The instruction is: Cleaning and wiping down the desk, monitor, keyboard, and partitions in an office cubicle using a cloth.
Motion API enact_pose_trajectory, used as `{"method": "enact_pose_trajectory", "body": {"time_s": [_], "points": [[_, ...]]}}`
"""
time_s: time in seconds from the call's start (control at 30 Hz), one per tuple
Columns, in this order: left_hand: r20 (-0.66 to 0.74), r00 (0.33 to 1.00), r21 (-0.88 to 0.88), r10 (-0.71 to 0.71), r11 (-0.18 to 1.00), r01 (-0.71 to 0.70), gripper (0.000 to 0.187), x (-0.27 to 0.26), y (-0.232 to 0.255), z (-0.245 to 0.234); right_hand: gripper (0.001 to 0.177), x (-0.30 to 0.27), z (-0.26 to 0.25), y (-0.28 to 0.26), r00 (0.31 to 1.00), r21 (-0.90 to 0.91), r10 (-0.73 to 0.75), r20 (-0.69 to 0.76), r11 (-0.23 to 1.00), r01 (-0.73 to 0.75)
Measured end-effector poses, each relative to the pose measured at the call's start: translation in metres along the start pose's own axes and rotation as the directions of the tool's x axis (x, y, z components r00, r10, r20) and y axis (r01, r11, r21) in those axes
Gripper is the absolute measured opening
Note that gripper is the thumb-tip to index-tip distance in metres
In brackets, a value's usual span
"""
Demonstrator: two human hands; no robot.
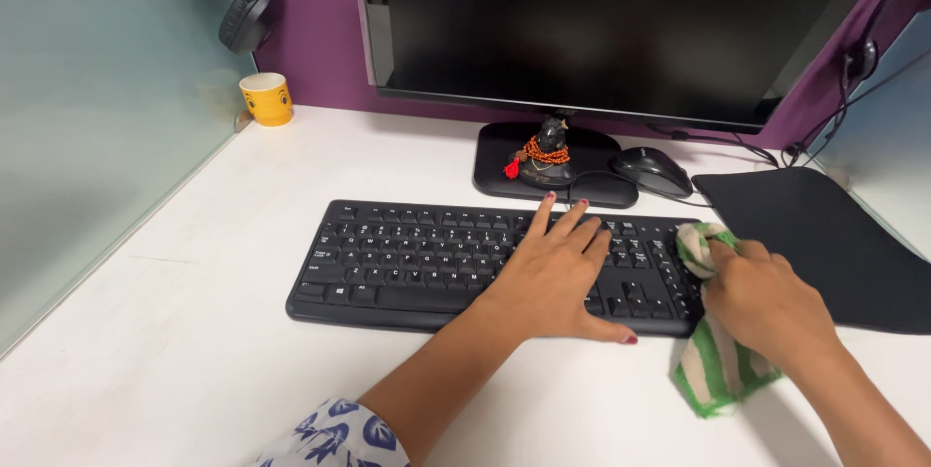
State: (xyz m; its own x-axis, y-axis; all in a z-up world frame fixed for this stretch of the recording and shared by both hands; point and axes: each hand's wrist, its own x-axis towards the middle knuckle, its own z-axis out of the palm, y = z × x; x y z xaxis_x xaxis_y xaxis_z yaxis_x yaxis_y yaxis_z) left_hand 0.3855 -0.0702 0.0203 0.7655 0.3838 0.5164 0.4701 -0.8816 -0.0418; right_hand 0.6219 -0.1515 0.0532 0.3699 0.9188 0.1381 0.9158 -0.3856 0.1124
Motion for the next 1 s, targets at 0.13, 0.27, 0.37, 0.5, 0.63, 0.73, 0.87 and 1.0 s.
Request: {"method": "enact_pose_trajectory", "body": {"time_s": [0.13,0.27,0.37,0.5,0.63,0.73,0.87,1.0], "points": [[0.006,0.999,0.015,-0.033,0.999,0.033,0.126,0.002,0.001,0.000,0.056,-0.021,-0.001,-0.006,0.999,-0.009,0.054,-0.007,0.999,-0.054],[0.022,0.998,0.080,-0.060,0.995,0.058,0.125,0.000,0.006,-0.007,0.053,-0.042,0.000,-0.026,0.995,-0.060,0.074,-0.061,0.995,-0.078],[0.042,0.996,0.085,-0.083,0.993,0.079,0.124,-0.004,0.008,-0.002,0.052,-0.058,0.002,-0.049,0.990,-0.138,-0.012,-0.138,0.990,-0.007],[-0.042,0.993,0.044,-0.108,0.993,0.110,0.117,-0.013,0.011,0.008,0.059,-0.071,0.007,-0.068,0.914,-0.183,-0.279,-0.296,0.955,0.233],[-0.046,0.991,0.028,-0.126,0.991,0.127,0.109,-0.035,0.003,-0.017,0.064,-0.071,-0.001,-0.065,0.858,-0.102,-0.381,-0.345,0.924,0.369],[0.025,0.992,0.026,-0.121,0.992,0.120,0.105,-0.056,-0.008,-0.040,0.058,-0.067,-0.006,-0.060,0.938,-0.048,-0.254,-0.234,0.967,0.250],[0.057,0.975,-0.013,-0.217,0.976,0.218,0.099,-0.089,-0.024,-0.054,0.055,-0.073,-0.006,-0.065,0.973,-0.100,-0.140,-0.184,0.987,0.124],[0.061,0.922,-0.062,-0.383,0.920,0.386,0.093,-0.113,-0.031,-0.067,0.062,-0.082,-0.004,-0.090,0.948,-0.128,-0.255,-0.192,0.964,0.233]]}}
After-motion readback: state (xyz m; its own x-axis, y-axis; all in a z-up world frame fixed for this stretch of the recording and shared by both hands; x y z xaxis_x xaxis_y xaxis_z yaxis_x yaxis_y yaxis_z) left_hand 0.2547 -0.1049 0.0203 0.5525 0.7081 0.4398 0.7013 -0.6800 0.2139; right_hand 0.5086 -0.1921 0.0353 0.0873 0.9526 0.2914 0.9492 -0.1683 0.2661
